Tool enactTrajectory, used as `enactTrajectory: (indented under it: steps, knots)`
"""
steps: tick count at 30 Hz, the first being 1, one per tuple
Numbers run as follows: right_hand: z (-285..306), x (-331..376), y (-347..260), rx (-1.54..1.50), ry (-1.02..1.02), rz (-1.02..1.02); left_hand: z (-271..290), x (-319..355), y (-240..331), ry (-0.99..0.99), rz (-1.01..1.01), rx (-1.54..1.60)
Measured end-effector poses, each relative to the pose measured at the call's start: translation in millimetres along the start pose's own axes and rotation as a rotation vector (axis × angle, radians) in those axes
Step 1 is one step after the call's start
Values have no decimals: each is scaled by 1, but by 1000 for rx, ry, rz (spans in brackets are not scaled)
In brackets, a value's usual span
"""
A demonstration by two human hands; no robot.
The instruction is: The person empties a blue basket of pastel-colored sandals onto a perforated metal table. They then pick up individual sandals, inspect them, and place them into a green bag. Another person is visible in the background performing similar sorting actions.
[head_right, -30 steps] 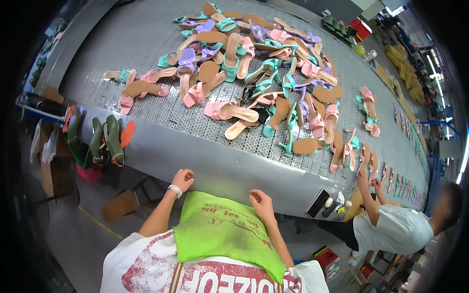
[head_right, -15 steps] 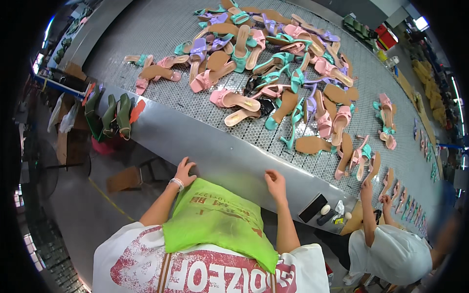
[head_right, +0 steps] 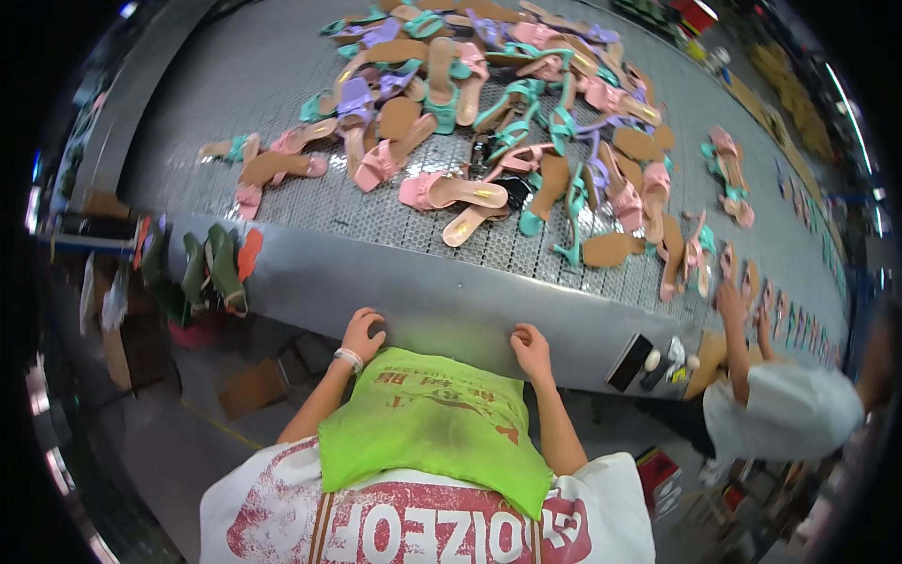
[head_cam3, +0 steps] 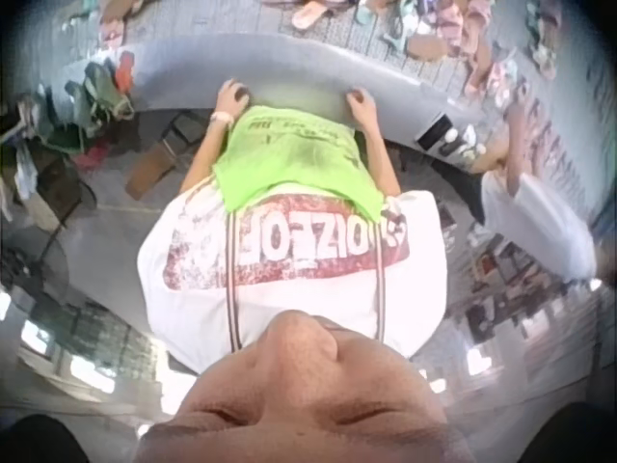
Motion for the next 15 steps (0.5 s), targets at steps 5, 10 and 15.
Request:
enactTrajectory:
  steps: [5, 10, 15]
  knots:
    - [-24, 22, 0, 62, 166, 42, 1, -22, -39, 135, 14, 292]
    - [-23, 24, -1, 44, 257, 1, 1, -41, -35, 53, 10, 147]
    - [-34, 20, 2, 4, 298, -28, 18, -48, -30, 14, 63, -26]
Point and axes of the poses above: each hand's wrist, its own x-axis away from the middle knuckle, its own z-axis out of the back of the hand, y = z × x, the point moved 6 cm from there along -x, towards the middle knuckle, and after that the axes turned 4 degrees about y, right-handed, at the moved point
